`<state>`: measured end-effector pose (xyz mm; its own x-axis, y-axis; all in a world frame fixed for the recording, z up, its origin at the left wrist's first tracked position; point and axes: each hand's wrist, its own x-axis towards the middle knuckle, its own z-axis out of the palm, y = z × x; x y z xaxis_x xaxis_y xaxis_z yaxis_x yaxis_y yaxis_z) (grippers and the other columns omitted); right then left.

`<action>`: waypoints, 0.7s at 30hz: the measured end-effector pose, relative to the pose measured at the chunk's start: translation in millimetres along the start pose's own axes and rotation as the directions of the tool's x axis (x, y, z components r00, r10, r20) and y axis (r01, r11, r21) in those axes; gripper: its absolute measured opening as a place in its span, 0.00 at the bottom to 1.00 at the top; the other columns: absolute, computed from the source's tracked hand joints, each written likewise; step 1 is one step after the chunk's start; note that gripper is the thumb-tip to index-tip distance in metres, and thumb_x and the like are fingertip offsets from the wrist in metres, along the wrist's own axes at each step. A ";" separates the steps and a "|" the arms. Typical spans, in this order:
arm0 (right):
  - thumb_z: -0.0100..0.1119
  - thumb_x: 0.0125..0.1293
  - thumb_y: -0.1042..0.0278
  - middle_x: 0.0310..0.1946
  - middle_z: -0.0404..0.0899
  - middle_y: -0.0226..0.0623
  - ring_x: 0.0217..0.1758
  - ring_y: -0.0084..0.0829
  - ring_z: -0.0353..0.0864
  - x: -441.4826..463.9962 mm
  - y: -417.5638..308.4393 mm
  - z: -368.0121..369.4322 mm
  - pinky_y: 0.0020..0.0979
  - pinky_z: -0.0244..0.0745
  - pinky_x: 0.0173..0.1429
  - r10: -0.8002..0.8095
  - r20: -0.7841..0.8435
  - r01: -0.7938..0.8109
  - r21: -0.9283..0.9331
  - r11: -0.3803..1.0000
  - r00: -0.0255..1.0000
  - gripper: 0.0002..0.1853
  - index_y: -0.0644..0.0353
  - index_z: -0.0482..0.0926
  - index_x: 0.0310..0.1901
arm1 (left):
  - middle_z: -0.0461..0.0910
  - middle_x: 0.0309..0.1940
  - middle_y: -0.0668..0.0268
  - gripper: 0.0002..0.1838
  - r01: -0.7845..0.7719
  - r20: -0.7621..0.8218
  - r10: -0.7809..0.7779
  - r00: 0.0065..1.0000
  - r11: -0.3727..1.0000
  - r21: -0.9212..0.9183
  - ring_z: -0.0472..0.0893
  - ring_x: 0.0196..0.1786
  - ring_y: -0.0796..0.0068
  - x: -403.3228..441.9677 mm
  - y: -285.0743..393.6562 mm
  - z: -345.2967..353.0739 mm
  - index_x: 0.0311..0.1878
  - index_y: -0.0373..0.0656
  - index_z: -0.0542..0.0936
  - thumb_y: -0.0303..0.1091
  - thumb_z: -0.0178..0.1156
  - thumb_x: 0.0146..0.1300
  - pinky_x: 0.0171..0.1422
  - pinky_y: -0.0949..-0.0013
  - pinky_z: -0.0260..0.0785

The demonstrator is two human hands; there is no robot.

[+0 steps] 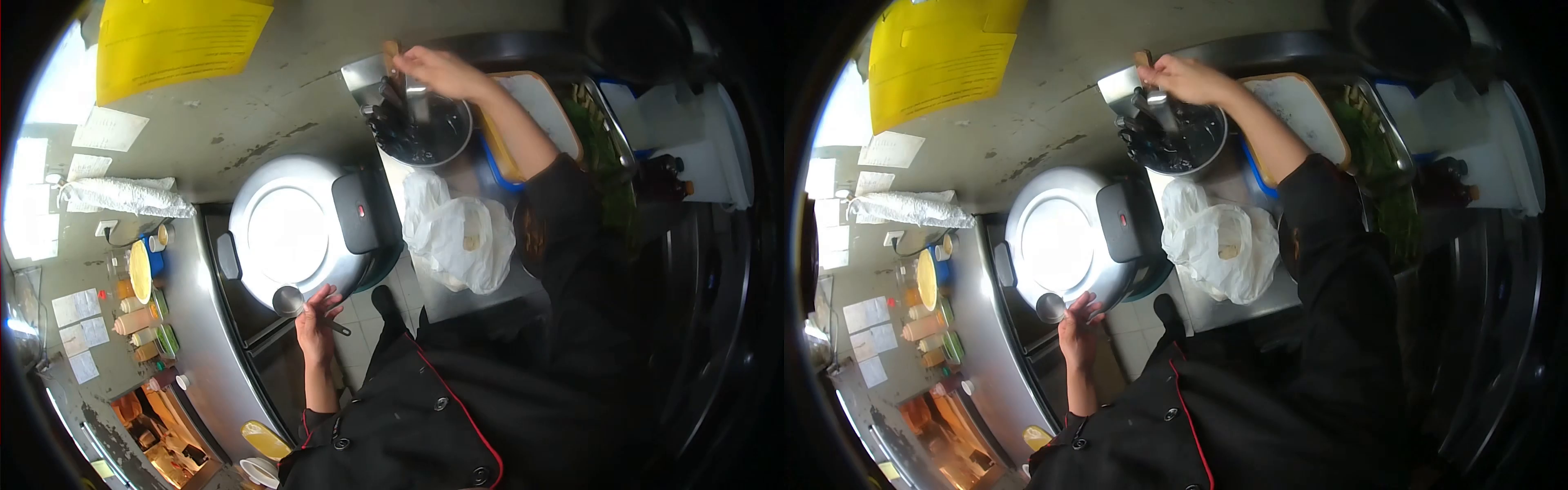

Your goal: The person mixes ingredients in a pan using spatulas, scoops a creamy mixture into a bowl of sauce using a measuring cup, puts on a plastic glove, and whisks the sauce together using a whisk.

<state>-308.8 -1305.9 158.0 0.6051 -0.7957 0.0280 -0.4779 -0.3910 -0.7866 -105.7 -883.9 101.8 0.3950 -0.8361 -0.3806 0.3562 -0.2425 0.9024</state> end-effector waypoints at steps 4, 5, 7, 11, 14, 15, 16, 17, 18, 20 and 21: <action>0.66 0.49 0.41 0.50 0.73 0.44 0.53 0.37 0.73 -2.2 -14.8 27.5 0.35 0.64 0.59 -0.165 0.109 0.144 0.181 0.973 0.980 0.41 0.60 0.65 0.59 | 0.74 0.53 0.55 0.29 0.008 -0.007 -0.008 1.000 1.000 -0.011 0.75 0.50 0.69 5.0 1.1 6.7 0.55 0.32 0.71 0.51 0.41 0.69 0.52 0.65 0.67; 0.69 0.49 0.46 0.44 0.75 0.40 0.52 0.34 0.73 -7.2 -17.4 32.0 0.35 0.65 0.57 -0.189 0.092 0.155 0.287 0.945 0.978 0.40 0.57 0.64 0.60 | 0.74 0.52 0.55 0.29 0.010 -0.008 -0.010 1.000 1.000 -0.012 0.75 0.50 0.69 7.6 1.3 8.1 0.55 0.32 0.72 0.52 0.41 0.69 0.52 0.65 0.67; 0.69 0.51 0.54 0.38 0.74 0.33 0.46 0.29 0.75 -9.3 -23.2 32.0 0.32 0.67 0.53 -0.200 0.174 0.130 0.347 0.929 0.964 0.30 0.54 0.72 0.54 | 0.74 0.52 0.55 0.29 0.017 -0.012 -0.017 1.000 1.000 -0.015 0.75 0.50 0.69 11.7 0.9 11.2 0.55 0.32 0.72 0.52 0.41 0.69 0.52 0.65 0.67; 0.67 0.51 0.67 0.35 0.73 0.30 0.40 0.26 0.76 -10.2 -16.0 15.4 0.28 0.69 0.47 -0.334 0.433 0.204 0.318 0.926 0.837 0.12 0.56 0.81 0.38 | 0.74 0.52 0.55 0.29 0.012 -0.015 -0.013 1.000 1.000 -0.028 0.75 0.50 0.68 21.2 3.1 13.3 0.55 0.32 0.72 0.52 0.41 0.69 0.52 0.64 0.67; 0.64 0.49 0.74 0.33 0.75 0.31 0.39 0.27 0.77 -18.3 -7.6 -23.5 0.27 0.70 0.46 -0.398 0.493 0.305 0.260 0.916 0.774 0.06 0.59 0.81 0.31 | 0.74 0.52 0.55 0.29 0.007 -0.027 -0.008 1.000 0.999 -0.038 0.75 0.50 0.67 23.8 6.0 13.4 0.54 0.32 0.72 0.52 0.41 0.69 0.52 0.64 0.67; 0.63 0.47 0.75 0.31 0.75 0.32 0.39 0.28 0.78 -19.4 -1.2 -37.1 0.27 0.71 0.46 -0.316 0.511 0.253 0.190 0.949 0.799 0.06 0.61 0.81 0.30 | 0.74 0.52 0.54 0.29 0.004 -0.029 -0.005 1.000 0.999 -0.040 0.75 0.50 0.67 24.2 6.2 12.3 0.54 0.33 0.72 0.52 0.41 0.69 0.52 0.64 0.67; 0.63 0.48 0.75 0.32 0.77 0.33 0.39 0.29 0.78 -22.3 -3.4 -53.6 0.27 0.72 0.46 -0.290 0.508 0.287 0.087 0.954 0.811 0.06 0.61 0.81 0.30 | 0.74 0.52 0.54 0.29 0.002 -0.030 -0.003 1.000 0.999 -0.041 0.75 0.50 0.67 24.6 6.4 11.0 0.54 0.33 0.72 0.52 0.41 0.69 0.52 0.64 0.67; 0.62 0.48 0.76 0.33 0.78 0.34 0.40 0.30 0.79 -24.6 -4.6 -66.9 0.28 0.72 0.46 -0.265 0.502 0.316 -0.019 0.948 0.824 0.06 0.62 0.81 0.30 | 0.74 0.52 0.54 0.29 0.003 -0.034 -0.004 0.999 0.999 -0.041 0.75 0.50 0.67 25.2 6.1 9.3 0.54 0.33 0.72 0.52 0.41 0.69 0.52 0.64 0.67; 0.63 0.48 0.75 0.34 0.78 0.35 0.40 0.30 0.79 -26.6 1.5 -73.9 0.27 0.73 0.45 -0.208 0.443 0.264 -0.067 0.962 0.872 0.07 0.62 0.81 0.31 | 0.74 0.52 0.54 0.29 0.005 -0.036 -0.007 0.999 0.999 -0.040 0.75 0.50 0.67 25.9 5.1 7.5 0.54 0.33 0.72 0.52 0.40 0.69 0.52 0.64 0.67; 0.64 0.48 0.73 0.35 0.79 0.36 0.40 0.31 0.79 -27.3 9.8 -83.9 0.27 0.73 0.45 -0.094 0.310 0.146 -0.151 0.978 0.946 0.08 0.63 0.80 0.33 | 0.74 0.52 0.54 0.29 0.006 -0.037 -0.008 0.999 0.999 -0.039 0.75 0.50 0.67 28.0 5.1 6.6 0.54 0.33 0.72 0.52 0.40 0.69 0.52 0.64 0.67; 0.65 0.48 0.71 0.37 0.79 0.37 0.42 0.32 0.79 -28.9 2.6 -83.0 0.28 0.73 0.46 -0.094 0.214 0.141 -0.217 0.966 0.972 0.10 0.62 0.80 0.34 | 0.74 0.52 0.54 0.29 0.006 -0.037 -0.007 0.999 0.999 -0.038 0.75 0.51 0.67 29.2 5.5 6.7 0.54 0.33 0.72 0.51 0.40 0.69 0.51 0.64 0.67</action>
<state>-380.3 -1322.3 206.4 0.7694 -0.6380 -0.0304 -0.5144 -0.5907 -0.6216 -97.9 -912.9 97.0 0.4237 -0.8154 -0.3945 0.3907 -0.2284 0.8917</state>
